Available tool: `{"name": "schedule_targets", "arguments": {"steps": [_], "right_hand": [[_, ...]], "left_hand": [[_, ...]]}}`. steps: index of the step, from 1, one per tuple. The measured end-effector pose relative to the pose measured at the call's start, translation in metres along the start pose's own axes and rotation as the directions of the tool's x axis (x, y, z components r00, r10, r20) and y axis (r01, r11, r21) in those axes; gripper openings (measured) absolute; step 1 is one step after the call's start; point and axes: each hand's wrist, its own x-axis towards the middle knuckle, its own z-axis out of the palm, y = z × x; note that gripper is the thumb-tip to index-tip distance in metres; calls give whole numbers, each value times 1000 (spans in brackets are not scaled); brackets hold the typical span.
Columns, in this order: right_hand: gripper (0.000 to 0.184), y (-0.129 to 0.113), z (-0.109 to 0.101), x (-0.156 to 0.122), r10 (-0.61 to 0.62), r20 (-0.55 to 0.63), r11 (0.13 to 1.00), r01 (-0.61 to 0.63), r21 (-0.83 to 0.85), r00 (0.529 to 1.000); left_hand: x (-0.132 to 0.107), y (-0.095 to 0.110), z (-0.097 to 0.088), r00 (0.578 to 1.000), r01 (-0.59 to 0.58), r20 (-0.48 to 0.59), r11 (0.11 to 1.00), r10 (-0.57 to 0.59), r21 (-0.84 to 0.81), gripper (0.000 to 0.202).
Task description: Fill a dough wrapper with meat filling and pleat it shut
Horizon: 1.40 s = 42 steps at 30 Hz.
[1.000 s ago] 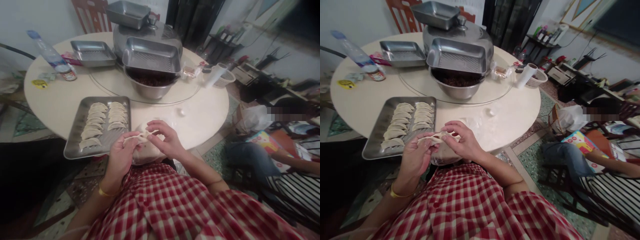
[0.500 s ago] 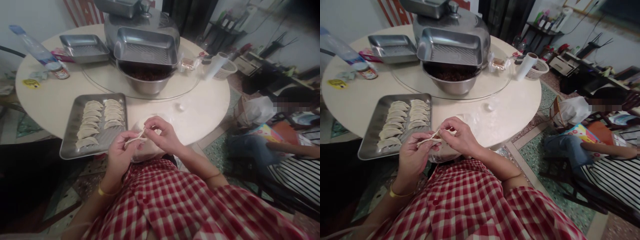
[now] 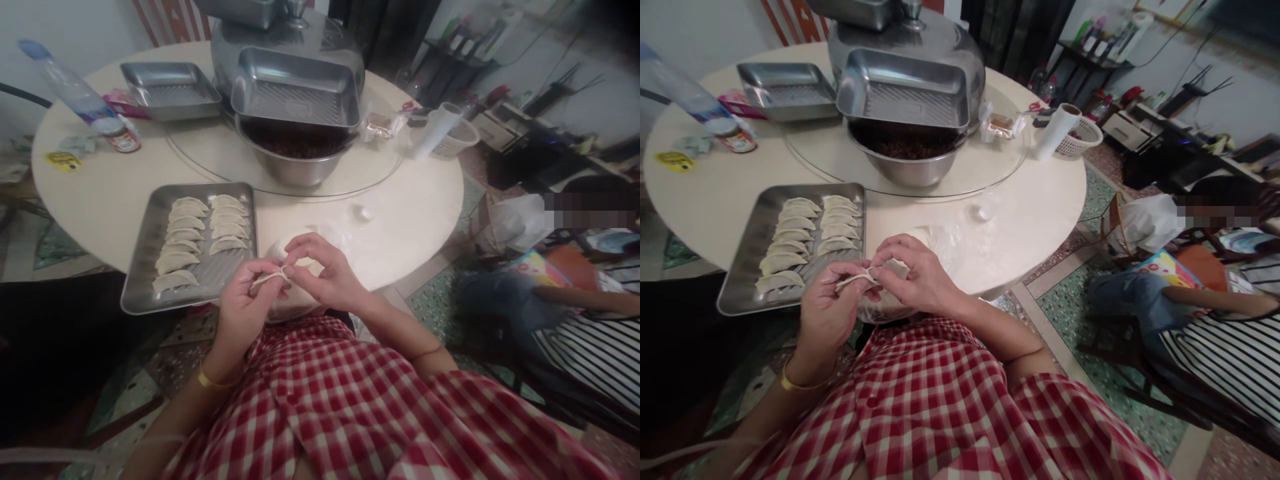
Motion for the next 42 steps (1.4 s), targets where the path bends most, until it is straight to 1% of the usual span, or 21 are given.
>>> {"name": "schedule_targets", "arguments": {"steps": [4,7,10,12,14,18,20,22,24,26,28,30,32,36,39,42], "right_hand": [[6,-2,-3,-3,-38,61,999,40,-25,997],[11,-5,-3,-5,-104,55,992,107,-70,993],[12,-8,0,-8,-166,11,971,165,-174,986],[12,-8,3,-9,-186,-21,953,175,-246,982],[11,-6,6,-10,-191,-47,945,170,-278,981],[12,-1,12,-11,-236,-124,928,186,-324,964],[12,2,15,-12,-289,-166,903,212,-373,943],[12,3,16,-13,-321,-178,886,229,-403,930],[14,4,13,-15,-324,-162,893,244,-378,932],[18,4,7,-17,-323,-159,906,257,-337,933],[18,6,0,-20,-324,-185,912,254,-323,928],[16,8,-5,-22,-308,-210,919,232,-320,928],[12,10,-8,-24,-267,-212,935,200,-293,940],[10,11,-8,-25,-197,-196,957,145,-252,961],[9,9,-9,-24,-192,-192,959,143,-243,962],[9,8,-12,-22,-199,-172,953,149,-264,965]], "left_hand": [[1,-2,-1,1000,-5,-12,1000,5,17,14],[2,-2,0,999,-22,-29,1000,22,6,14],[3,1,2,998,-49,-49,999,49,2,11],[3,3,4,997,-53,-60,998,52,-16,10],[3,5,6,997,-29,-66,999,26,-39,11],[1,2,6,998,43,-53,999,-44,-28,22],[0,-1,5,997,51,-49,999,-52,-7,23],[-1,-4,4,996,45,-74,999,-45,-1,22],[0,-3,5,993,42,-113,999,-45,-25,20],[2,1,6,987,71,-139,994,-83,-86,20],[5,9,9,979,134,-134,977,-157,-168,21],[7,17,12,969,193,-107,955,-222,-227,22],[8,22,14,967,208,-90,947,-236,-244,23],[7,17,15,984,139,-77,969,-158,-206,19],[6,10,13,995,77,-42,981,-86,-177,15],[6,6,11,998,52,-9,985,-54,-162,12]]}}
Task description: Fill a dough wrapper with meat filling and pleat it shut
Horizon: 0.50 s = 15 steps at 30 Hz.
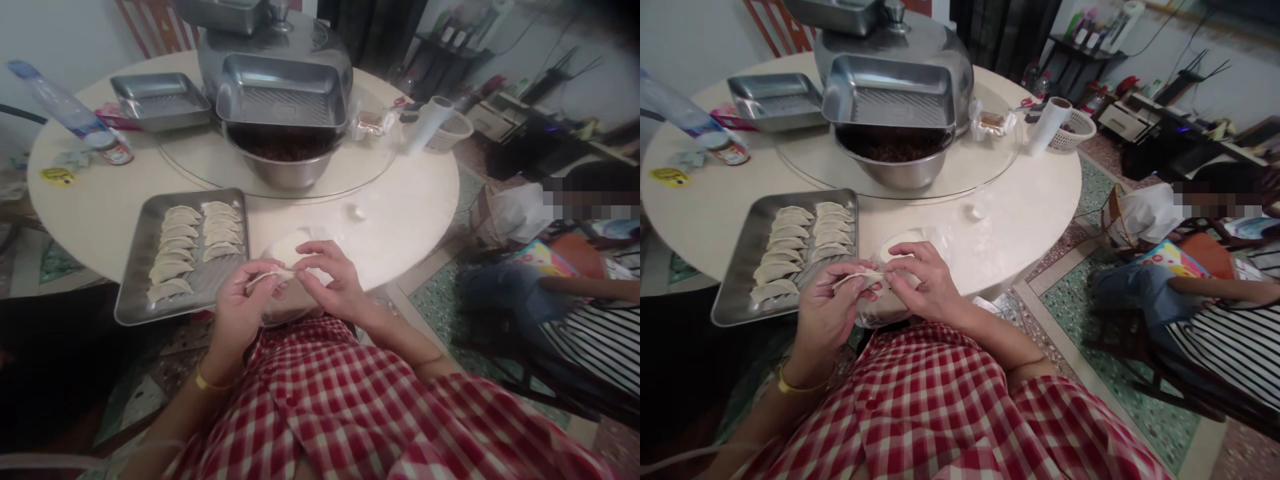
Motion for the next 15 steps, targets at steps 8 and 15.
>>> {"name": "schedule_targets", "arguments": {"steps": [8,15], "right_hand": [[12,3,-4,6,-2,111,993,15,-114,994],[10,1,0,9,127,111,992,-123,-39,986]], "left_hand": [[3,-4,-3,997,-55,52,994,50,96,6],[1,-4,-1,993,-88,94,980,71,180,8]]}}
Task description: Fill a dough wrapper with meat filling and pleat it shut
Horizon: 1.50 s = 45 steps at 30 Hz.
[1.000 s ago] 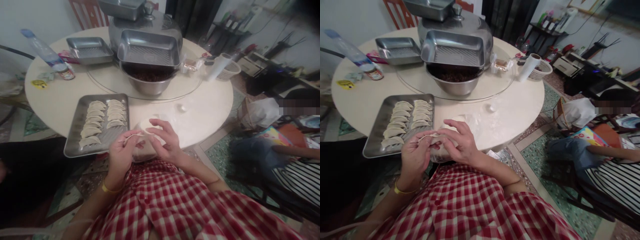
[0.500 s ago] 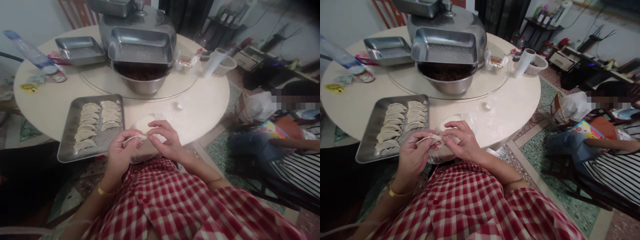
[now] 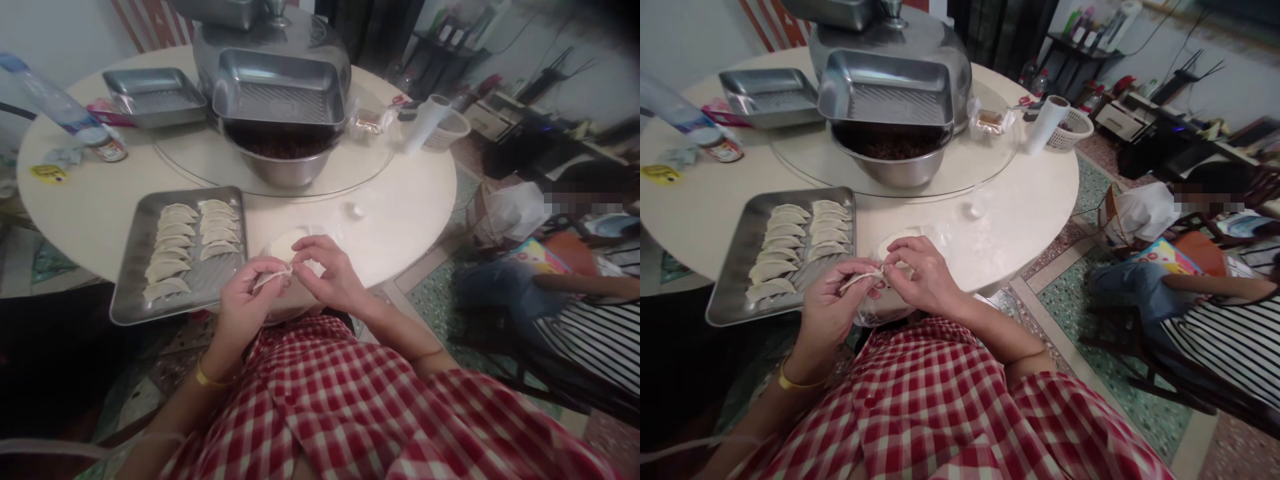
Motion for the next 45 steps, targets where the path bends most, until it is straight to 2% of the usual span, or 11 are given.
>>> {"name": "schedule_targets", "arguments": {"steps": [9,15,25,29,34,38,45], "right_hand": [[14,-5,1,-2,-116,38,993,115,29,993],[13,-6,2,-6,-166,-11,986,166,-4,986],[11,-2,8,-10,-123,-66,987,115,-114,990],[8,-2,8,-11,-150,-112,985,138,-108,982],[17,-2,4,-15,-172,-164,985,164,-60,971],[7,-3,1,-17,-138,-119,988,128,-87,983],[10,1,3,-16,-145,-83,980,132,-152,986]], "left_hand": [[3,-1,0,992,118,-37,991,-121,-66,16],[4,4,5,991,82,-93,990,-93,-115,13],[1,7,12,994,55,-85,988,-67,-141,11],[1,6,12,995,57,-73,985,-70,-164,10],[2,8,12,993,75,-79,980,-90,-185,17],[1,7,13,996,64,-58,984,-74,-166,19],[0,6,14,997,37,-61,997,-41,-71,14]]}}
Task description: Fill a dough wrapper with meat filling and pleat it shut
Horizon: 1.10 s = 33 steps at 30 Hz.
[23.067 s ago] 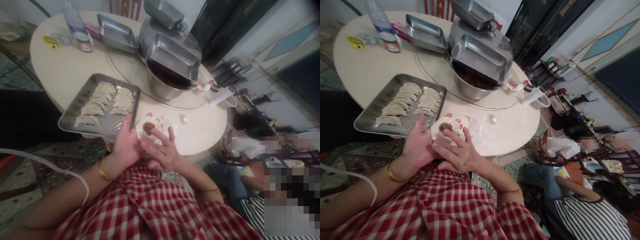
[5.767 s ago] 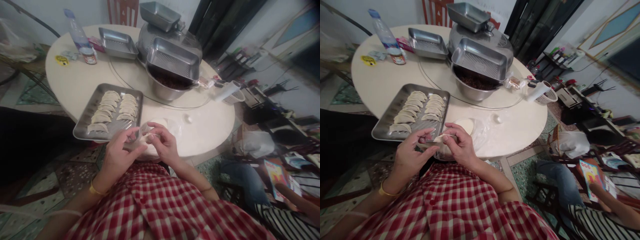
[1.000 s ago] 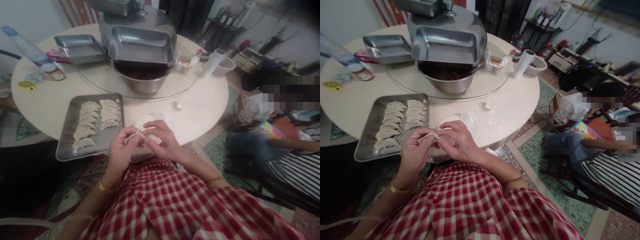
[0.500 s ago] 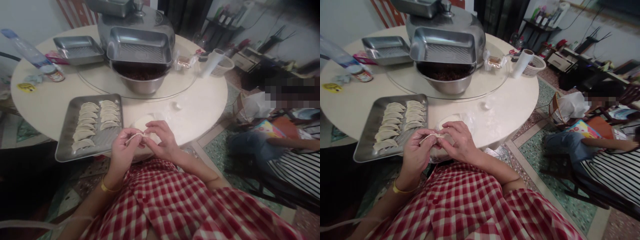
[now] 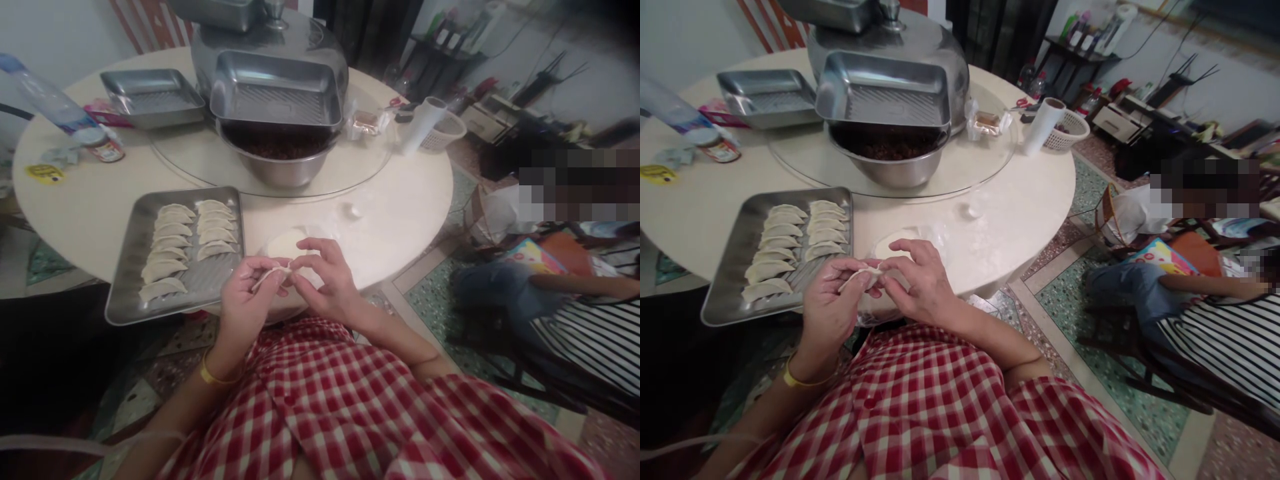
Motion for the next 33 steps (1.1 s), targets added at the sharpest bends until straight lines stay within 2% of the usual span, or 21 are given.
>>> {"name": "schedule_targets", "arguments": {"steps": [4,10,16,26,33], "right_hand": [[10,0,0,1,41,47,999,-42,16,998],[3,-3,-1,3,59,48,993,-64,100,997],[8,-2,-2,3,92,66,994,-96,61,994],[4,-2,0,2,67,73,988,-76,131,995],[6,-2,-1,2,-3,15,997,2,76,1000]], "left_hand": [[0,1,0,1000,-20,2,999,20,45,13],[-1,4,1,999,-44,-5,998,45,49,10],[-2,3,1,999,-35,-5,998,36,61,12],[0,8,4,999,-32,-12,995,33,90,11],[-1,8,3,999,-38,11,997,37,60,11]]}}
